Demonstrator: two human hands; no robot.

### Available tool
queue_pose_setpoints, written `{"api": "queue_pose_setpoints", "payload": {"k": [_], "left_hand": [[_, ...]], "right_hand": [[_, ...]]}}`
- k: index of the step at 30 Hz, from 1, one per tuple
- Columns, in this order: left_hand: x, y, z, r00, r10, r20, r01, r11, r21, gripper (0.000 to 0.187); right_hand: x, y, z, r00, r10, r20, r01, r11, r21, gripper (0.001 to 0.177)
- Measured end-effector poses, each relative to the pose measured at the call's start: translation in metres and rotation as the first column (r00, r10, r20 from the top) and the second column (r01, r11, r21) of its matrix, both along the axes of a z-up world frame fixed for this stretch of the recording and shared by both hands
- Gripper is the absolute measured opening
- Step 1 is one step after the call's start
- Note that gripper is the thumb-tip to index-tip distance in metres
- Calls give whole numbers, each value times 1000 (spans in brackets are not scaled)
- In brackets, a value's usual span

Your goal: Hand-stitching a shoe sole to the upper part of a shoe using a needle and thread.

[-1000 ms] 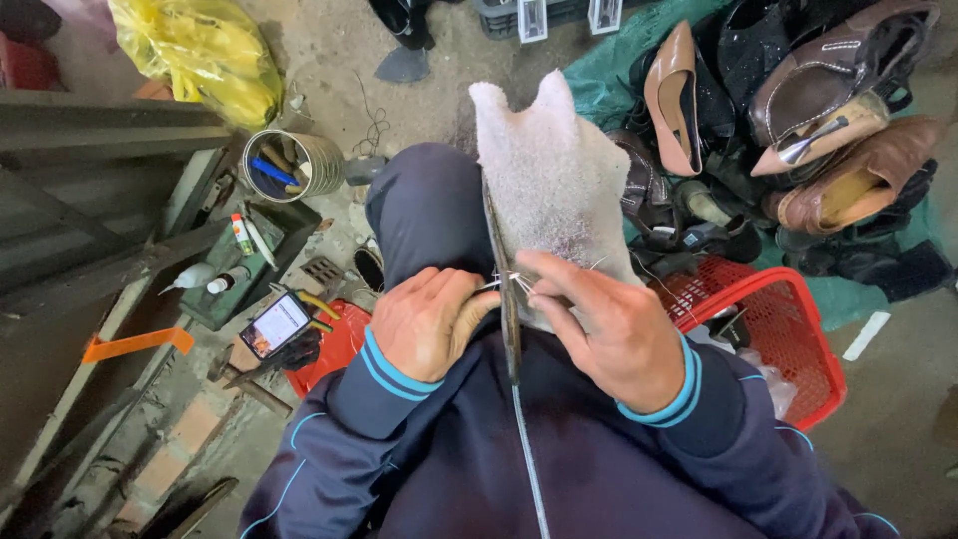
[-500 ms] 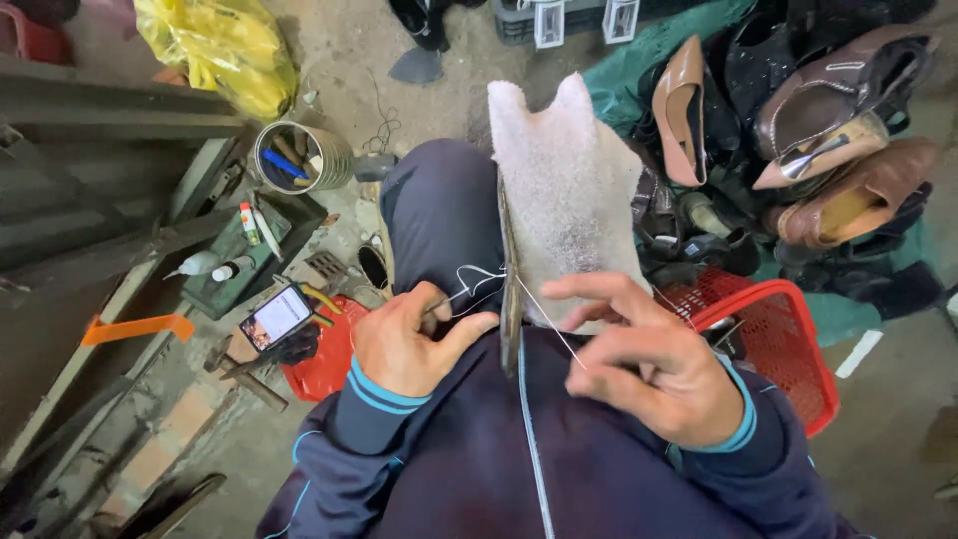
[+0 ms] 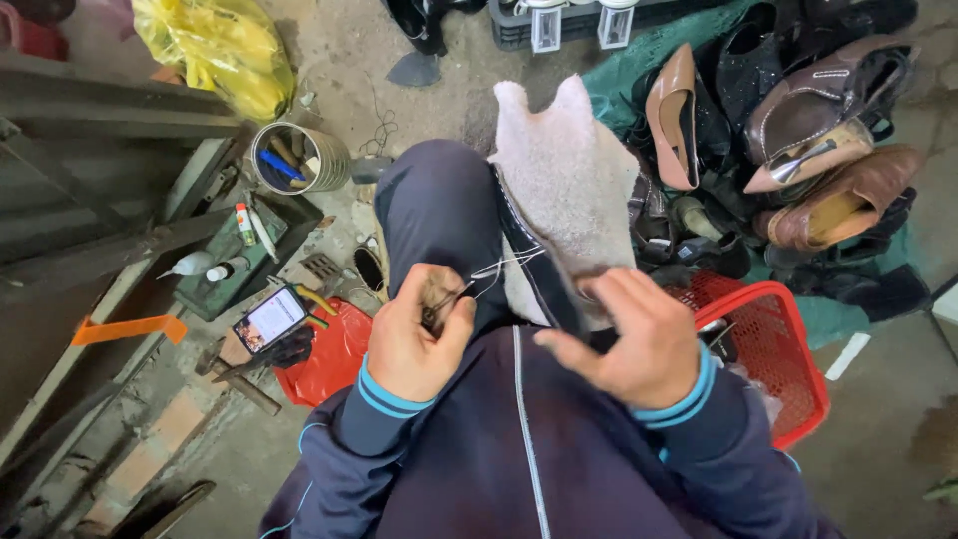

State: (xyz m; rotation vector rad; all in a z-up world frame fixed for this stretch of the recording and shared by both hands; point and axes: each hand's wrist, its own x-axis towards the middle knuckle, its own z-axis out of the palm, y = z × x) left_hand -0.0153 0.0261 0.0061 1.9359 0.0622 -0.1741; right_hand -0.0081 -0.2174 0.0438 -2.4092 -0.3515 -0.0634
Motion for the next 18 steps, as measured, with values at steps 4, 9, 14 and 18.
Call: {"api": "queue_pose_setpoints", "payload": {"k": [4,9,14,18], "left_hand": [[12,-19,4,997,-73,11,73,997,-3,20],[22,-34,4,994,-99,36,100,995,-4,17],[27,-53,0,984,-129,123,107,979,172,24],[30,-63,-3,958,-184,220,123,957,264,8]], "right_hand": [[-4,-26,-16,996,-65,58,61,995,78,57],[-13,-32,-33,979,-201,-22,202,977,65,37],[-16,-26,-40,974,-205,-91,205,979,-13,24],[-10,-9,-30,980,-176,-94,177,984,-3,27]]}}
